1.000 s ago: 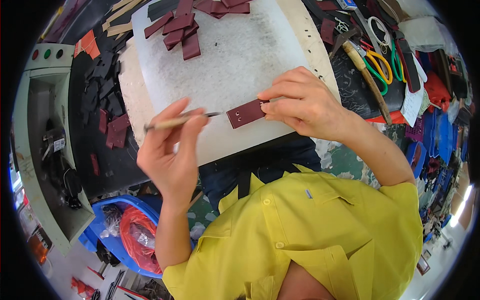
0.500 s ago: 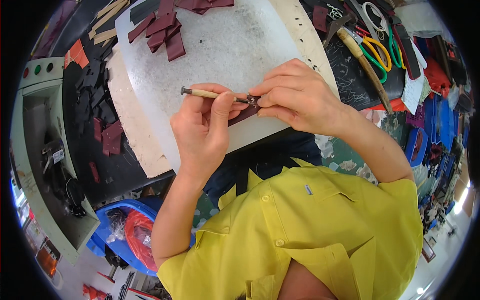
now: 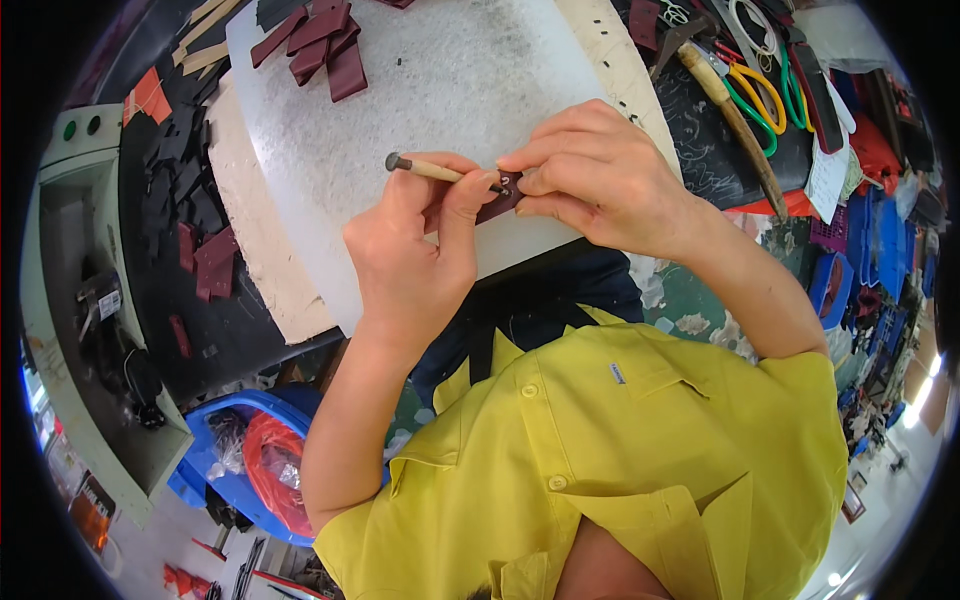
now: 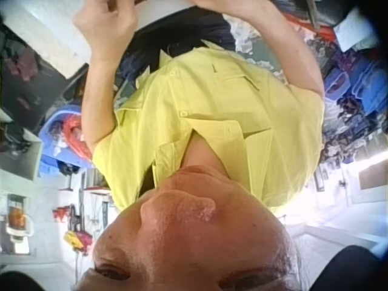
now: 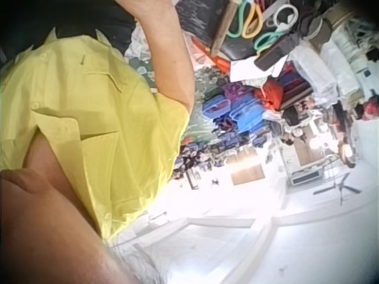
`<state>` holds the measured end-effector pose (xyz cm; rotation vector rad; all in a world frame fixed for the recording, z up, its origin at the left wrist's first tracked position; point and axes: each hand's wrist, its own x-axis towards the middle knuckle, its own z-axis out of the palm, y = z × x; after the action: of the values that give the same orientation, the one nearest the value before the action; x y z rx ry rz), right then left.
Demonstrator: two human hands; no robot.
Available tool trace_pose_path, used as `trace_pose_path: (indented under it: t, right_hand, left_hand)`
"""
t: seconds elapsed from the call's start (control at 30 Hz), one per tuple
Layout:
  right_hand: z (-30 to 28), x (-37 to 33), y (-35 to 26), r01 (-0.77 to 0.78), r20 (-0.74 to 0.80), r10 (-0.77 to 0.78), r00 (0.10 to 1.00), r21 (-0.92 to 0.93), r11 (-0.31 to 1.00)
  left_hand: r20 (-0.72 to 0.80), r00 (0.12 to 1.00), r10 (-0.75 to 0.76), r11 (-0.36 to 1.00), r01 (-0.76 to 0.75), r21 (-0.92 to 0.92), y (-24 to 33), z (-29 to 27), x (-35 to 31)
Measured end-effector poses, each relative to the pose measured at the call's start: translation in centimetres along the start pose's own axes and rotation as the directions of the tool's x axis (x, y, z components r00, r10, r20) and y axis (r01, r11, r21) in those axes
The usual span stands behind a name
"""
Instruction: The person assembles small maroon leather pieces by applying glue to the edges and pressing them together. They then use a metal punch and a hammer to drive metal rivets through pre-punched holes in the leather to secure the assembly. The process is repeated for multiple leather units on a white work surface.
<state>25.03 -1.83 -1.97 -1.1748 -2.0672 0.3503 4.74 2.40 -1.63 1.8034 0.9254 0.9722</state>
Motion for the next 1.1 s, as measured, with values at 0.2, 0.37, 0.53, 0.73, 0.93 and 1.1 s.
trace_pose_path:
  t: [0.2, 0.37, 0.53, 0.73, 0.93, 1.1]
  right_hand:
    - [-6.5, -1.4, 2.3, -0.413, -0.199, 0.404, 0.893, -0.004, 0.911]
    - [-9.8, -8.2, 8.0, -0.565, -0.327, 0.471, 0.820, -0.597, 0.570]
    - [-8.4, -9.1, 8.8, -0.596, -0.363, 0.515, 0.777, -0.687, 0.416]
    - [-11.8, -5.6, 4.1, -0.724, -0.464, 0.560, 0.686, -0.360, 0.589]
    - [-11.5, -2.2, -4.6, -0.400, -0.048, 0.417, 0.908, -0.398, 0.826]
    - [-13.1, 2.5, -8.4, -0.390, -0.056, 0.387, 0.921, -0.180, 0.903]
  left_hand:
    - [-0.030, 0.988, 0.152, 0.971, -0.144, 0.189, 0.1, 0.2, -0.3]
    - [-0.027, 0.967, 0.255, 0.947, -0.244, 0.211, -0.1, 0.7, 0.0]
    - [0.024, 0.961, 0.275, 0.915, -0.269, 0.300, 0.3, 0.3, 0.0]
    - [0.050, 0.922, 0.383, 0.844, -0.371, 0.388, 0.7, 0.7, -0.1]
    - [0.120, 0.924, 0.363, 0.800, -0.375, 0.468, 1.9, 0.7, -0.2]
    - [0.150, 0.919, 0.364, 0.782, -0.389, 0.487, 1.7, 0.6, -0.1]
